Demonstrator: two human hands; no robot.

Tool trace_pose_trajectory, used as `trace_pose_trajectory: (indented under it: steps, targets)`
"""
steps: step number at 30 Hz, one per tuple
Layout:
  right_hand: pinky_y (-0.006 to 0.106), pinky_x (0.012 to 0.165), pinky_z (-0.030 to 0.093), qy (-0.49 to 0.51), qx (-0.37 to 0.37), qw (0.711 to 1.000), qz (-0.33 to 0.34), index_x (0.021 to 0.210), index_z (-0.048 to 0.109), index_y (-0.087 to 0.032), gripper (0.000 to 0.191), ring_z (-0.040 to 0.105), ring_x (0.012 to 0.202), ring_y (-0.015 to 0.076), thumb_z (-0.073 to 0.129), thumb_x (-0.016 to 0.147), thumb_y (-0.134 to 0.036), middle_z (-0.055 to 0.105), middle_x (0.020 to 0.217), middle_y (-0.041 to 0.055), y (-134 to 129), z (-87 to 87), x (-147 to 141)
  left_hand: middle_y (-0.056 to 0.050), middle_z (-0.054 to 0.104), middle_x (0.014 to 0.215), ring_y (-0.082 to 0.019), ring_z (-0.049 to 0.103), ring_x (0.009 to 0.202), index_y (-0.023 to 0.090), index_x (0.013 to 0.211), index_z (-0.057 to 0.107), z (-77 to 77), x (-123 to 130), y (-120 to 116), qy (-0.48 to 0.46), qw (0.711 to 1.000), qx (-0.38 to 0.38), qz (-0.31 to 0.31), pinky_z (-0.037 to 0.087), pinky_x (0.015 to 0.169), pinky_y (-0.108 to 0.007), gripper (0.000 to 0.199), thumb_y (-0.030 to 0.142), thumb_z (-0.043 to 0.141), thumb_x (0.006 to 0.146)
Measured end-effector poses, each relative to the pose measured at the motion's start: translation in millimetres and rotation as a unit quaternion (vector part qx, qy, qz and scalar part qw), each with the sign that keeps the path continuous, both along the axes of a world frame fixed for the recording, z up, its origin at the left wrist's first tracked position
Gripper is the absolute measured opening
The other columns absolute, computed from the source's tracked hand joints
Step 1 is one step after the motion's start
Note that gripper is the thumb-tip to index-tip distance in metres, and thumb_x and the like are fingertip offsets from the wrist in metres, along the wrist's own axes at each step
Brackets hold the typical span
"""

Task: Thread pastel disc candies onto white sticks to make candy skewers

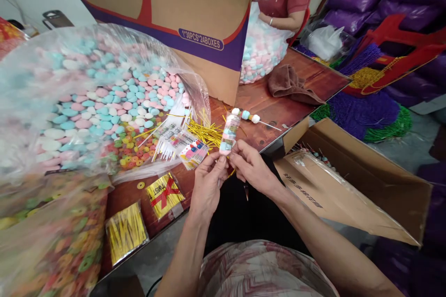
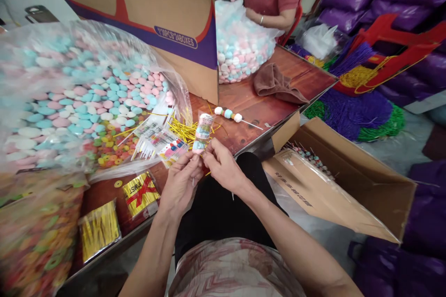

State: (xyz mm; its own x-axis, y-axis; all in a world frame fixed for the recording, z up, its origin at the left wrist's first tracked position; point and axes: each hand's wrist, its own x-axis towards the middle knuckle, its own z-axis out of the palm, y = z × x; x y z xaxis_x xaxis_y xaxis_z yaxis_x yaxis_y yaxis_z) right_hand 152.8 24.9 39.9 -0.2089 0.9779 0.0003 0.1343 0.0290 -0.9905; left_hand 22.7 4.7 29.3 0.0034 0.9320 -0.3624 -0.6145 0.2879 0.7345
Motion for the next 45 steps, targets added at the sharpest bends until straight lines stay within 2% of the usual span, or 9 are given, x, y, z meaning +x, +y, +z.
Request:
trace_pose_trajectory:
  steps: [4, 8, 16, 19, 25, 29, 32, 40, 45]
  targets:
    - [0.026, 0.062, 0.049, -0.042, 0.094, 0.994, -0.034, 0.090, 0.057, -0.022, 0.019, 0.059, 0.068, 0.0140, 0.045, 0.101, -0.030, 0.062, 0.077, 0.0001, -9.5, -5.6, 3.6, 0.002, 0.057, 0.065, 0.001, 0.037, 0.048, 0.011, 0.082, 0.070, 2.3, -3.8, 6.5, -0.119, 0.989, -0.082, -0.021, 0.031, 0.044, -0.010, 0.026, 0.015, 0.089, 0.064]
    - [0.037, 0.087, 0.054, -0.165, 0.275, 0.947, -0.030, 0.106, 0.072, -0.023, 0.030, 0.068, 0.101, 0.0207, 0.042, 0.102, -0.021, 0.072, 0.108, 0.0103, -10.7, -11.0, 11.0, 0.003, 0.055, 0.069, 0.001, 0.041, 0.050, 0.013, 0.086, 0.068, 4.2, -5.9, 8.3, -0.177, 0.975, -0.129, -0.043, 0.031, 0.043, -0.007, 0.022, 0.012, 0.084, 0.071]
    - [0.036, 0.077, 0.049, -0.314, 0.408, 0.856, -0.042, 0.096, 0.071, -0.023, 0.027, 0.067, 0.090, 0.0206, 0.045, 0.103, -0.023, 0.075, 0.102, 0.0098, -0.6, -18.4, 8.5, 0.006, 0.053, 0.068, 0.000, 0.042, 0.046, 0.015, 0.093, 0.068, 13.1, 1.5, 9.2, -0.192, 0.968, -0.152, -0.046, 0.034, 0.040, -0.010, 0.018, 0.008, 0.076, 0.079]
    - [0.037, 0.076, 0.049, -0.335, 0.384, 0.857, -0.083, 0.093, 0.066, -0.021, 0.030, 0.064, 0.084, 0.0223, 0.038, 0.103, -0.024, 0.071, 0.092, 0.0104, 0.3, -13.2, 2.7, 0.004, 0.060, 0.076, -0.003, 0.051, 0.054, 0.018, 0.099, 0.069, 13.8, 7.4, 12.0, -0.147, 0.983, -0.105, -0.034, 0.046, 0.050, -0.013, 0.016, 0.016, 0.075, 0.084]
    - [0.038, 0.083, 0.052, -0.274, 0.243, 0.919, -0.144, 0.088, 0.054, -0.023, 0.018, 0.060, 0.084, 0.0216, 0.041, 0.100, -0.018, 0.065, 0.088, 0.0063, -7.5, 3.2, 11.3, -0.008, 0.069, 0.098, -0.019, 0.065, 0.089, 0.019, 0.090, 0.072, 18.9, 12.1, 20.5, -0.114, 0.985, -0.023, -0.126, 0.058, 0.076, -0.030, 0.043, 0.062, 0.068, 0.083]
    - [0.035, 0.084, 0.051, -0.212, 0.233, 0.934, -0.167, 0.087, 0.053, -0.024, 0.017, 0.060, 0.083, 0.0196, 0.043, 0.100, -0.020, 0.063, 0.086, 0.0034, -10.6, 12.5, 31.5, -0.009, 0.070, 0.101, -0.022, 0.061, 0.101, 0.018, 0.068, 0.073, 19.3, 21.4, 15.3, 0.076, 0.986, 0.099, -0.114, 0.053, 0.083, -0.029, 0.051, 0.066, 0.065, 0.082]
    - [0.034, 0.080, 0.049, -0.169, 0.264, 0.930, -0.194, 0.084, 0.056, -0.022, 0.019, 0.059, 0.080, 0.0186, 0.046, 0.100, -0.020, 0.063, 0.083, 0.0035, -17.2, 17.6, 40.7, -0.009, 0.072, 0.092, -0.023, 0.061, 0.100, 0.018, 0.073, 0.077, 18.7, 35.1, 6.5, 0.184, 0.968, 0.102, -0.134, 0.047, 0.093, -0.033, 0.057, 0.067, 0.054, 0.089]
    - [0.029, 0.070, 0.047, -0.004, 0.176, 0.955, -0.237, 0.083, 0.071, -0.022, 0.016, 0.061, 0.074, 0.0159, 0.061, 0.095, -0.015, 0.066, 0.079, 0.0010, -52.9, 17.6, 50.0, -0.006, 0.072, 0.086, -0.018, 0.058, 0.083, 0.019, 0.082, 0.078, 28.2, 65.3, -12.8, 0.091, 0.975, -0.075, -0.189, 0.041, 0.077, -0.031, 0.045, 0.063, 0.072, 0.076]
    - [0.029, 0.069, 0.046, 0.055, 0.088, 0.956, -0.274, 0.092, 0.078, -0.024, 0.010, 0.057, 0.074, 0.0163, 0.069, 0.092, -0.026, 0.066, 0.081, 0.0023, -77.2, 10.8, 67.8, -0.006, 0.070, 0.082, -0.018, 0.058, 0.083, 0.017, 0.072, 0.076, 32.6, 79.7, -20.5, 0.039, 0.983, 0.011, -0.176, 0.044, 0.083, -0.032, 0.033, 0.050, 0.076, 0.077]
